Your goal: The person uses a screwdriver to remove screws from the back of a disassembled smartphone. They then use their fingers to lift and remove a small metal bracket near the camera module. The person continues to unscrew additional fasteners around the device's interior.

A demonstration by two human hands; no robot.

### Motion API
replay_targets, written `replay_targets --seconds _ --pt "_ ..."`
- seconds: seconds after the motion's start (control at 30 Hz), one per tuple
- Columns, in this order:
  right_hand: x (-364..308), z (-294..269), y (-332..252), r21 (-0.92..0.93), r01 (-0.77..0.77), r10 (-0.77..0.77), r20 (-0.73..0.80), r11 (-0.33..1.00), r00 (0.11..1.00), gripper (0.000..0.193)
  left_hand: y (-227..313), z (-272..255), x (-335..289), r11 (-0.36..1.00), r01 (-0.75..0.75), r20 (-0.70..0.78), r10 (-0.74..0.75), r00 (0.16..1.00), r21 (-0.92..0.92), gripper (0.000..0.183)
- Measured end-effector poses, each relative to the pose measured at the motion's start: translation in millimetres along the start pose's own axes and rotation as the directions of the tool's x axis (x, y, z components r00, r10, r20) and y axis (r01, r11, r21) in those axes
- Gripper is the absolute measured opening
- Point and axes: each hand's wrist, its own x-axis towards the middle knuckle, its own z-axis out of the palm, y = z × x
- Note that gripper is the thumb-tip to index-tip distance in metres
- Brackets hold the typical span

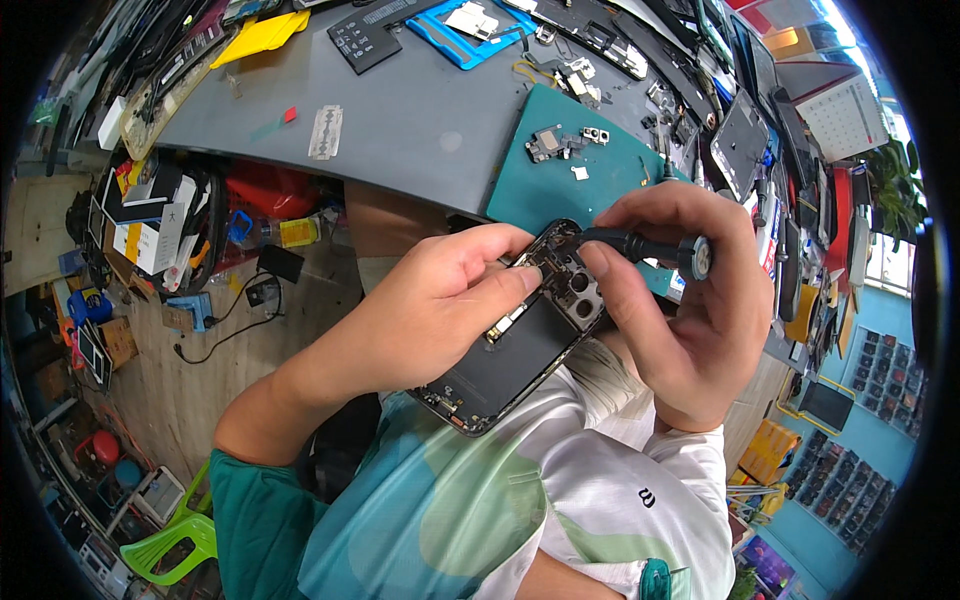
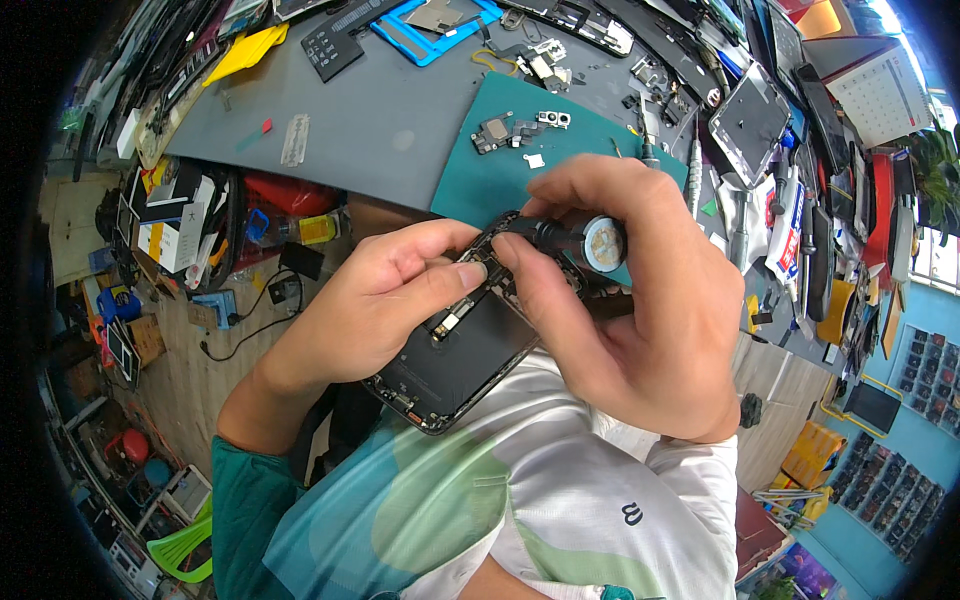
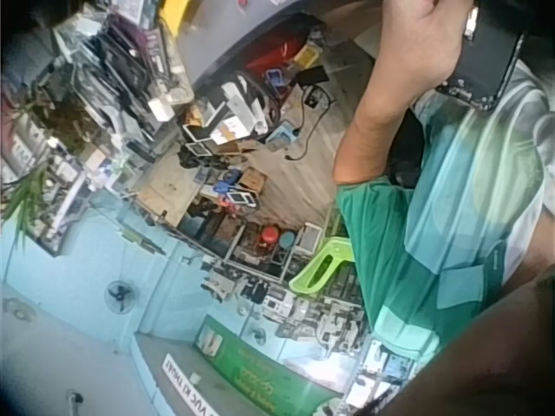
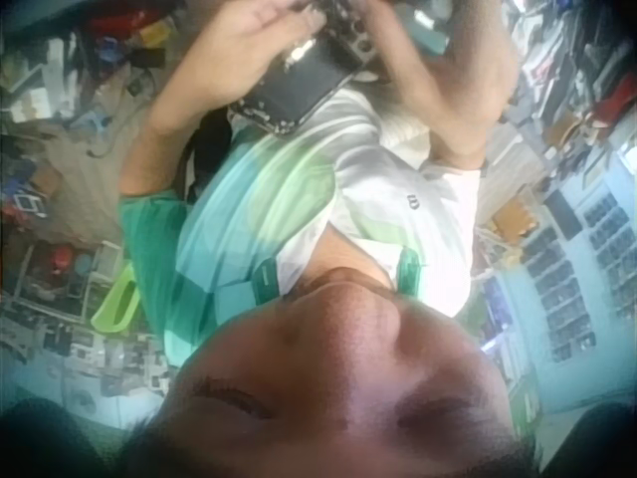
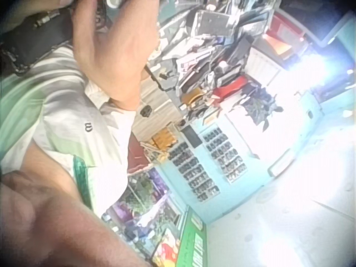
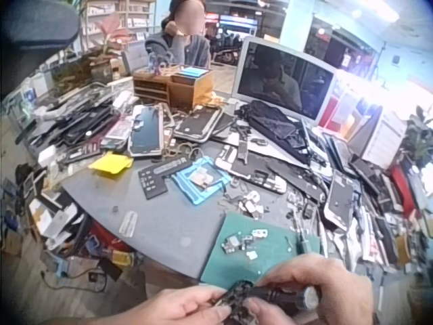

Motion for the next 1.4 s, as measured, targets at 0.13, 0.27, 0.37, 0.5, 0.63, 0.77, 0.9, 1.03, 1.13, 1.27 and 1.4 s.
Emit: replay_targets --seconds 0.13,0.27,0.37,0.5,0.63,0.77,0.9,1.03,1.13,1.27,1.4 --pt "2.5 2.0 1.6 -0.064 0.082 -0.083 -0.01 0.995 0.997 0.043 0.0 -0.9 0.7 1.0 0.003 0.005 -0.003 1.0 0.012 0.033" --pt "7.6 2.0 0.1 -0.141 0.151 -0.152 0.006 0.978 0.988 0.041 0.5 -1.4 0.6 0.999 0.027 -0.003 -0.027 1.0 0.026 0.033" --pt "12.4 -2.3 -4.0 -0.226 0.188 -0.18 0.053 0.956 0.982 0.041 -0.1 -1.0 0.8 0.999 0.002 -0.001 -0.001 1.0 0.034 0.032" --pt "15.2 -6.1 -6.0 -0.267 0.227 -0.201 0.122 0.937 0.972 0.043 -2.0 -2.4 2.2 0.998 0.007 0.001 -0.007 1.0 0.06 0.03" --pt "17.6 -7.8 -6.9 -0.286 0.251 -0.202 0.19 0.925 0.961 0.044 -1.3 -3.2 0.8 0.999 0.012 0.002 -0.012 1.0 0.043 0.027" --pt "24.3 -12.2 -13.7 -0.262 0.247 -0.19 0.224 0.933 0.956 0.043 -3.3 -1.1 2.8 1.0 -0.007 0.001 0.007 1.0 0.019 0.026" --pt "25.9 -12.4 -10.2 -0.28 0.286 -0.224 0.235 0.916 0.946 0.043 1.2 -1.4 1.1 1.0 0.019 0.017 -0.019 1.0 0.009 0.028" --pt "23.9 -14.9 -13.4 -0.366 0.272 -0.188 0.249 0.89 0.95 0.043 1.3 0.2 2.7 0.999 0.001 0.017 -0.002 1.0 0.042 0.028" --pt "28.2 -10.0 -8.4 -0.326 0.312 -0.245 0.231 0.892 0.942 0.044 -4.7 -2.6 2.0 0.999 -0.025 -0.001 0.025 1.0 0.032 0.029" --pt "31.5 -11.8 -0.6 -0.267 0.366 -0.313 0.221 0.892 0.924 0.045 -1.9 -2.5 2.3 0.999 0.018 0.029 -0.017 0.999 -0.034 0.029" --pt "26.8 -16.9 -9.2 -0.305 0.29 -0.216 0.252 0.907 0.943 0.042 1.2 -1.7 2.6 0.999 0.03 0.033 -0.03 0.999 0.014 0.029"
